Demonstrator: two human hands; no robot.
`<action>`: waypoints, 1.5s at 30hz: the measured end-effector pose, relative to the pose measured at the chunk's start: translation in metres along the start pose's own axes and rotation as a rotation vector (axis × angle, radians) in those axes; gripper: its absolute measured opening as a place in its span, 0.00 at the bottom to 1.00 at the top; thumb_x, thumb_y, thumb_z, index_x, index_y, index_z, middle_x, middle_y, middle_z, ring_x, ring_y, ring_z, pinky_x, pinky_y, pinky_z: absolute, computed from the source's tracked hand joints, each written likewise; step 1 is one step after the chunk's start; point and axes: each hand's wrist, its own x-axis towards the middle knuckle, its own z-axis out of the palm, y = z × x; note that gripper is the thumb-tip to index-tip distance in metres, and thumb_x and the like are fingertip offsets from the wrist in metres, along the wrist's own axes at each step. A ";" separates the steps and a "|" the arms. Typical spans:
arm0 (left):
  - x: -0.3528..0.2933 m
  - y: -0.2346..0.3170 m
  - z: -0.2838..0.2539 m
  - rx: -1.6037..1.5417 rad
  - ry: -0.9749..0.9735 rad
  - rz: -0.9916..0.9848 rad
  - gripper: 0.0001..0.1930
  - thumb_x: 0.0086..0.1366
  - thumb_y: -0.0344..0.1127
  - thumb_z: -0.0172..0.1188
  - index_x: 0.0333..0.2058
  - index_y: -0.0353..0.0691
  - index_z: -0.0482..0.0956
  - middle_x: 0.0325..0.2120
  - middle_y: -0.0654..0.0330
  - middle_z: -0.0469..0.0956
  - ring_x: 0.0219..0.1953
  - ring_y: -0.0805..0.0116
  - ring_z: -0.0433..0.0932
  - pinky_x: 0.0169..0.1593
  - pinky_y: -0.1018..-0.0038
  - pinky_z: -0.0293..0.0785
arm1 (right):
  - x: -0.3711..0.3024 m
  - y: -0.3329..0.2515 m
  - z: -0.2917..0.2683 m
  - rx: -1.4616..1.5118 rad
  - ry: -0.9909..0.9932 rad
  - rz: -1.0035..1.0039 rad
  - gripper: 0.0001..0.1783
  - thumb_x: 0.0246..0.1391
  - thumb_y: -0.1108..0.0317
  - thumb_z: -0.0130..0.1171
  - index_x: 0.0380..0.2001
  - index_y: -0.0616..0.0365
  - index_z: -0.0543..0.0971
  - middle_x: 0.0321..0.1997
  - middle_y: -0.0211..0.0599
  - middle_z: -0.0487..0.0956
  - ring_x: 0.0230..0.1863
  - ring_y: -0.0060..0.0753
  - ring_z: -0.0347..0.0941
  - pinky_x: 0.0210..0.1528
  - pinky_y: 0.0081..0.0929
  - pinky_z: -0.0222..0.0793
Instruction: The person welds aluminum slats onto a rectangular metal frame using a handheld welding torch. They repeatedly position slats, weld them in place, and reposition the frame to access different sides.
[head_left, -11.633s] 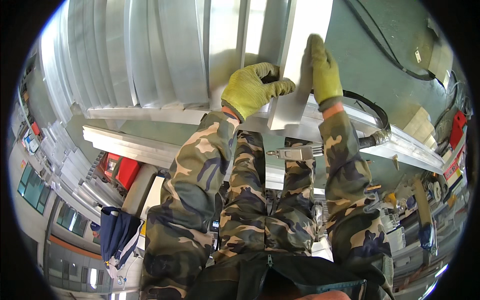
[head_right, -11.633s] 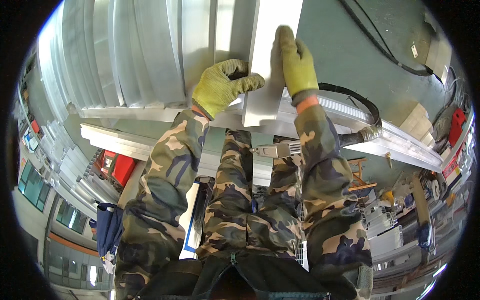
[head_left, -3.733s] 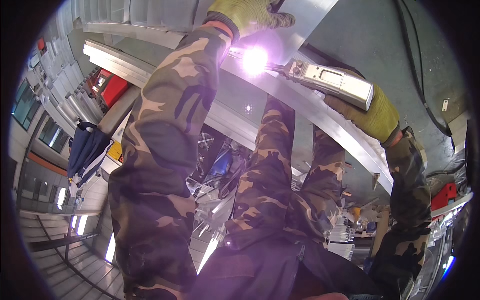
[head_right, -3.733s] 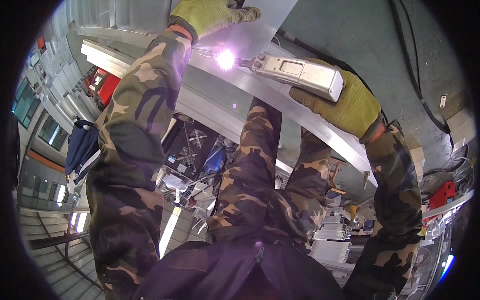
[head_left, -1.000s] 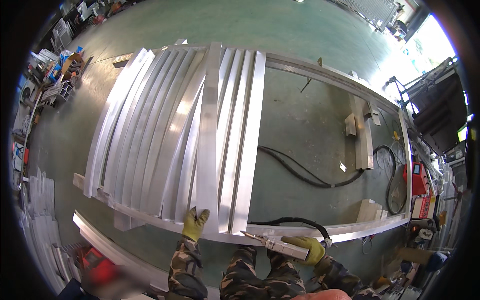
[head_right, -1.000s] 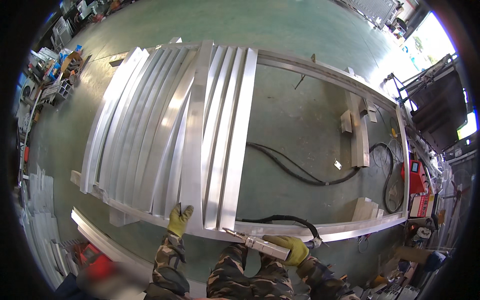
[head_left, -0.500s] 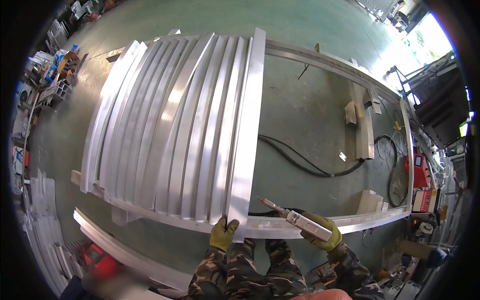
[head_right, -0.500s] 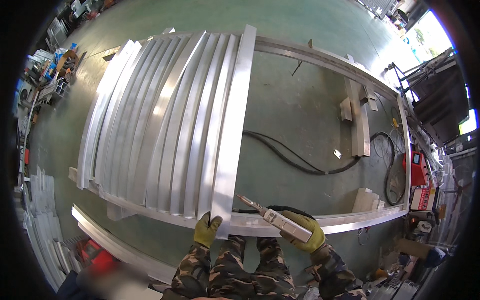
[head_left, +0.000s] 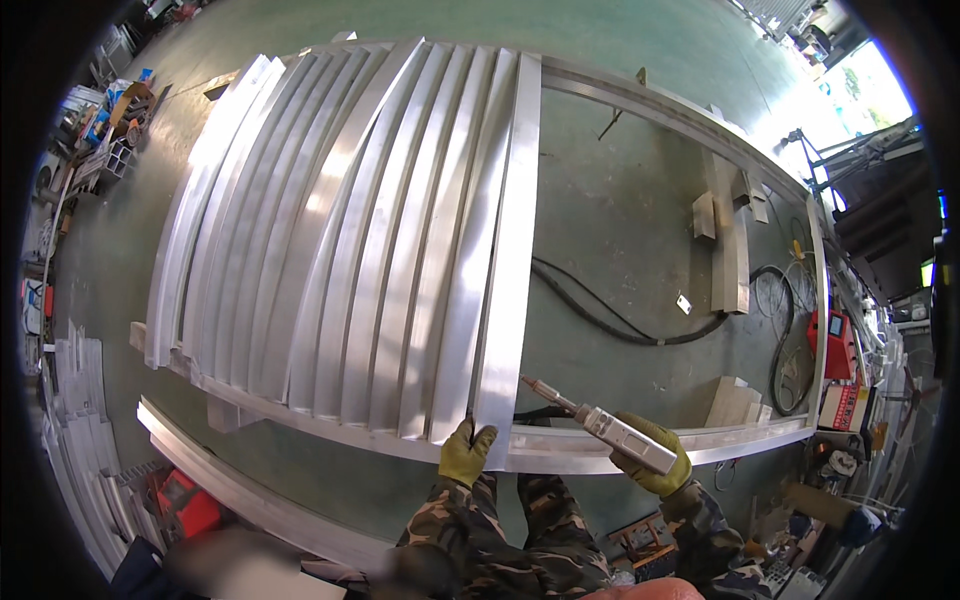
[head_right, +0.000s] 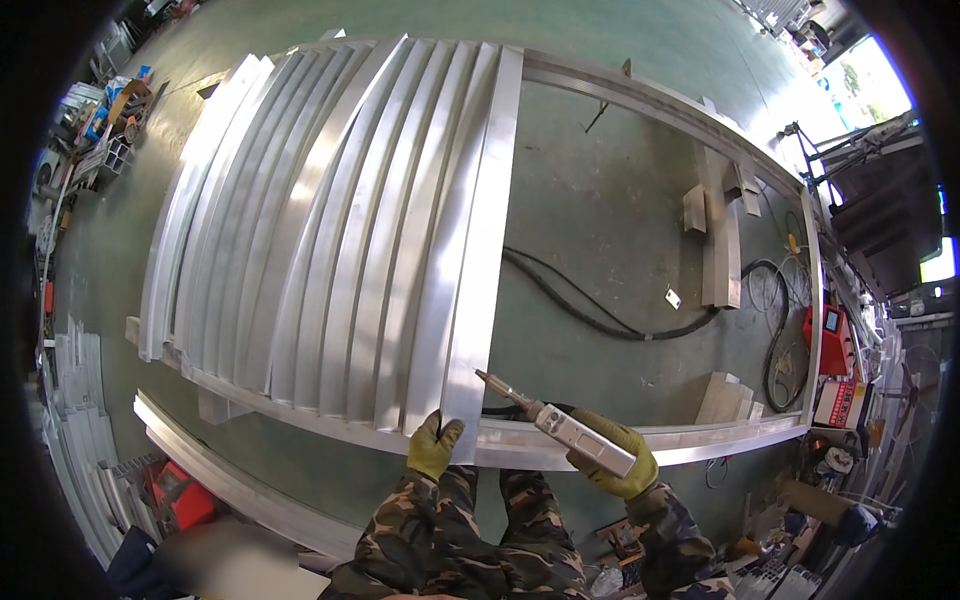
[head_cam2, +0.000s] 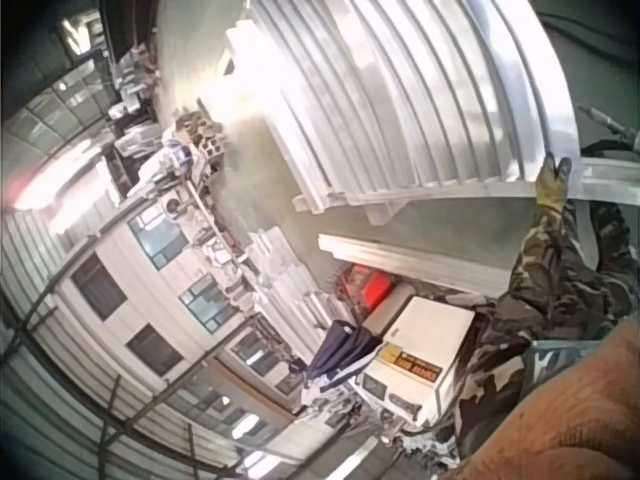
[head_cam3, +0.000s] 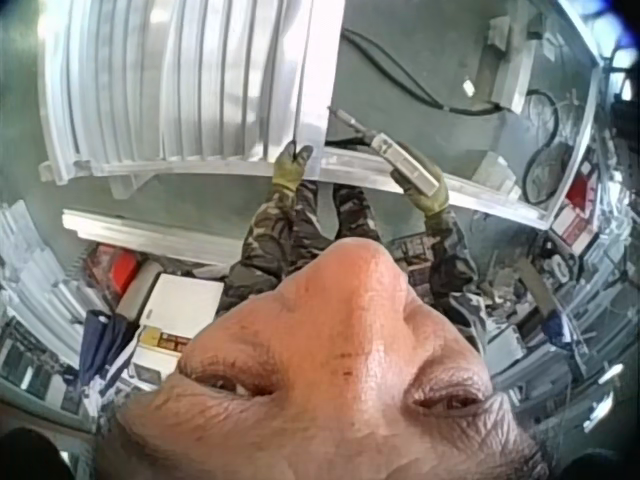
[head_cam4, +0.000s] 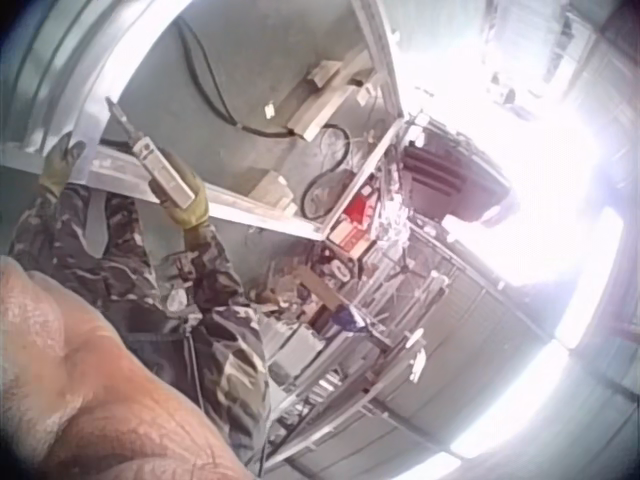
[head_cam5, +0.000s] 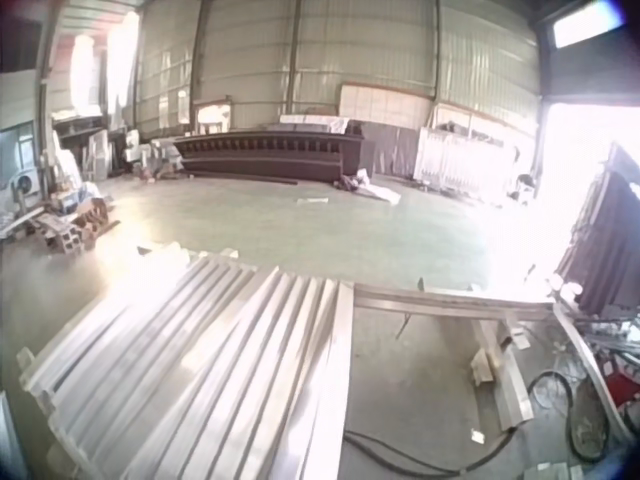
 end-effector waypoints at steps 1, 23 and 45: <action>-0.001 0.003 0.002 0.011 -0.002 -0.001 0.26 0.68 0.48 0.68 0.53 0.30 0.80 0.39 0.46 0.87 0.43 0.57 0.87 0.46 0.68 0.79 | 0.000 0.004 -0.001 -0.052 -0.006 -0.047 0.33 0.54 0.69 0.76 0.62 0.62 0.76 0.53 0.41 0.84 0.52 0.34 0.82 0.56 0.32 0.78; 0.023 -0.039 0.006 0.292 -0.047 -0.059 0.33 0.67 0.60 0.64 0.60 0.39 0.77 0.46 0.41 0.84 0.50 0.41 0.82 0.51 0.55 0.78 | 0.017 0.029 0.005 -0.098 -0.087 -0.179 0.32 0.54 0.68 0.75 0.61 0.62 0.76 0.53 0.43 0.84 0.51 0.40 0.83 0.55 0.35 0.78; 0.074 0.001 -0.026 0.612 -0.323 -0.244 0.24 0.58 0.52 0.75 0.42 0.37 0.85 0.37 0.51 0.86 0.40 0.56 0.84 0.45 0.63 0.77 | 0.066 0.095 0.001 -0.050 -0.391 0.117 0.31 0.53 0.72 0.72 0.61 0.66 0.76 0.45 0.48 0.86 0.40 0.34 0.82 0.45 0.29 0.77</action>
